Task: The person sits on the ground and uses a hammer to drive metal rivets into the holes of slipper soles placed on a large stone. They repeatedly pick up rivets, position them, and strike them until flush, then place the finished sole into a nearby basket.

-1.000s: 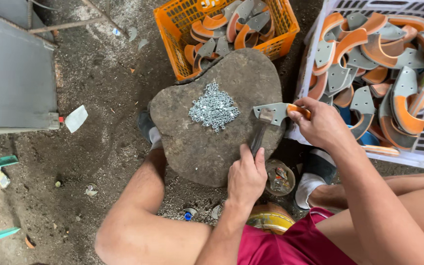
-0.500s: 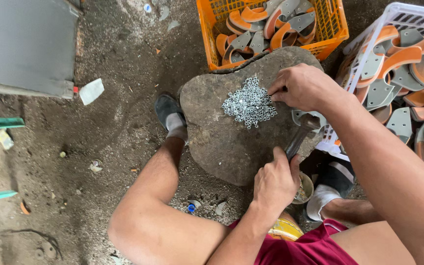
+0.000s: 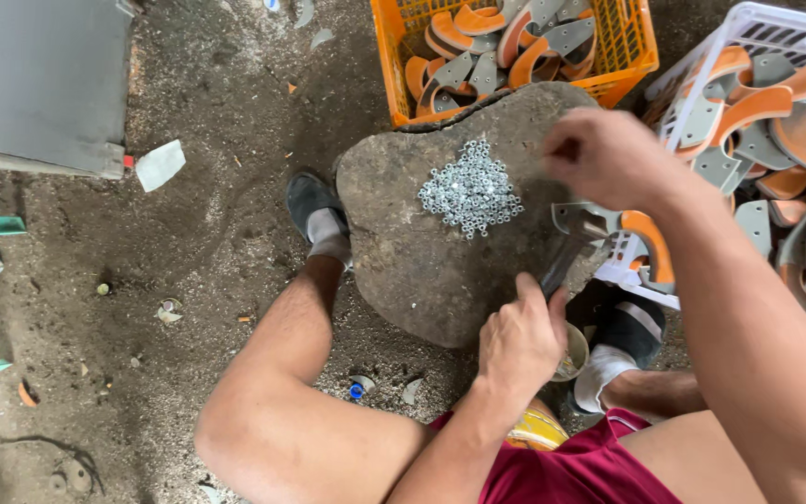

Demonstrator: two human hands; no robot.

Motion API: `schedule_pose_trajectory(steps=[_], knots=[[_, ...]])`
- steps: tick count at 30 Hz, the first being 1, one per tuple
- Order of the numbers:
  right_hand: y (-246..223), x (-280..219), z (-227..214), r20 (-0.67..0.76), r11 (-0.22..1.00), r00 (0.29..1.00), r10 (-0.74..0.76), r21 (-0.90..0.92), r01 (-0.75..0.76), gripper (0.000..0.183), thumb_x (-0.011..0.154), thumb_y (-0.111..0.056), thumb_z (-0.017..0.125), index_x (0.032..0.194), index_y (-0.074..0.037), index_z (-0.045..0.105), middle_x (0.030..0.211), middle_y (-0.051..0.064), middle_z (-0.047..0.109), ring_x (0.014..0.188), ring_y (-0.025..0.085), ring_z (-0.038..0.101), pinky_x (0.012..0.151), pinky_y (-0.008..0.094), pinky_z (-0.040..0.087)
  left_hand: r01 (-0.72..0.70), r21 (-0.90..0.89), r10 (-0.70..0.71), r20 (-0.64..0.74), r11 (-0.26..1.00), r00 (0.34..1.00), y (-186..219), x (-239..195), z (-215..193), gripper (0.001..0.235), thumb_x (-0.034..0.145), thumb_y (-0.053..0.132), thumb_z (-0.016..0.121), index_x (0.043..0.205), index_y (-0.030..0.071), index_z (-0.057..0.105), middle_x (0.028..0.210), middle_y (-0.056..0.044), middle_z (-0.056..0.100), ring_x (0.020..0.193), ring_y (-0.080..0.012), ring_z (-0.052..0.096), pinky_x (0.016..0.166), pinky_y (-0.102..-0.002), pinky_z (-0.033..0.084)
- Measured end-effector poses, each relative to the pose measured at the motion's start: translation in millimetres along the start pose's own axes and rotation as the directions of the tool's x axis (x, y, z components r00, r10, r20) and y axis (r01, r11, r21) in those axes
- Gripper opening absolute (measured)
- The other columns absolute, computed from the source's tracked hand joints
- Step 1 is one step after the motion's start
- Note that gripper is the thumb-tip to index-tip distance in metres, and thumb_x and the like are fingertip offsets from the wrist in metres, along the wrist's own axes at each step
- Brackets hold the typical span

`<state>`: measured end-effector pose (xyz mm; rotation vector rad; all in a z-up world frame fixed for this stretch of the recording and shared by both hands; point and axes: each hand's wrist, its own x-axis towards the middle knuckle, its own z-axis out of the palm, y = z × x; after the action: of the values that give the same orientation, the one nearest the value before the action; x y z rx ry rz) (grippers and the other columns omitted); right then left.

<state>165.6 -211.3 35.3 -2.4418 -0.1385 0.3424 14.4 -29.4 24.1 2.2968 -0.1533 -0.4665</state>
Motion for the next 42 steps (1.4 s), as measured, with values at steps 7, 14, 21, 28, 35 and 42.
schedule_pose_trajectory(steps=[7,14,21,28,35,42], knots=[[28,-91,-5,-0.018,0.993,1.0,0.009,-0.119,-0.011,0.018,0.079,-0.014,0.079,0.095,-0.006,0.078,0.091,0.01,0.072,0.091,0.03,0.068,0.081,0.043,0.056,-0.004,0.041,0.005,-0.014,0.999,1.0,-3,1,4,0.044,0.106,0.038,0.049,0.11,-0.006,0.049,0.07,-0.03,0.067,0.066,-0.0525,0.067,0.06,-0.062,0.054],[31,-105,16,-0.104,0.97,0.986,-0.129,-0.219,0.104,0.017,0.077,-0.009,0.076,0.094,-0.008,0.078,0.093,0.005,0.07,0.101,0.028,0.063,0.094,0.043,0.047,-0.021,0.05,0.022,-0.007,0.999,1.0,-6,1,7,0.044,0.108,0.038,0.045,0.11,-0.006,0.049,0.068,-0.03,0.067,0.066,-0.0511,0.068,0.06,-0.06,0.055],[33,-107,21,-0.139,0.971,0.978,-0.155,-0.204,0.125,0.026,0.076,-0.009,0.077,0.101,-0.008,0.077,0.095,0.006,0.07,0.101,0.03,0.063,0.091,0.044,0.047,-0.026,0.052,0.027,-0.014,0.998,1.0,-6,1,7,0.044,0.108,0.038,0.044,0.111,-0.006,0.048,0.068,-0.03,0.067,0.065,-0.0516,0.068,0.06,-0.061,0.055],[37,-109,25,-0.153,0.965,0.976,-0.155,-0.237,0.116,0.023,0.077,-0.013,0.078,0.099,-0.011,0.078,0.096,0.003,0.071,0.104,0.027,0.064,0.095,0.043,0.046,-0.021,0.07,0.023,-0.023,0.997,0.999,-7,1,8,0.044,0.108,0.038,0.045,0.11,-0.005,0.048,0.067,-0.03,0.067,0.065,-0.0517,0.068,0.06,-0.061,0.055],[35,-114,25,-0.186,0.982,0.975,-0.123,-0.167,0.092,0.027,0.075,-0.013,0.081,0.102,-0.011,0.079,0.097,0.006,0.072,0.103,0.028,0.065,0.095,0.043,0.047,-0.014,0.046,0.015,-0.01,0.999,1.0,-6,1,8,0.043,0.108,0.039,0.045,0.108,-0.004,0.048,0.068,-0.03,0.067,0.067,-0.0518,0.068,0.061,-0.061,0.055],[49,-117,15,-0.214,0.942,0.936,0.28,0.251,-0.224,0.041,0.093,-0.022,0.077,0.128,-0.005,0.065,0.102,0.013,0.069,0.087,0.022,0.069,0.072,0.036,0.055,-0.024,0.054,0.025,-0.027,0.998,0.999,-9,0,10,0.044,0.107,0.039,0.045,0.11,-0.005,0.048,0.069,-0.03,0.068,0.067,-0.0519,0.068,0.061,-0.061,0.056]])
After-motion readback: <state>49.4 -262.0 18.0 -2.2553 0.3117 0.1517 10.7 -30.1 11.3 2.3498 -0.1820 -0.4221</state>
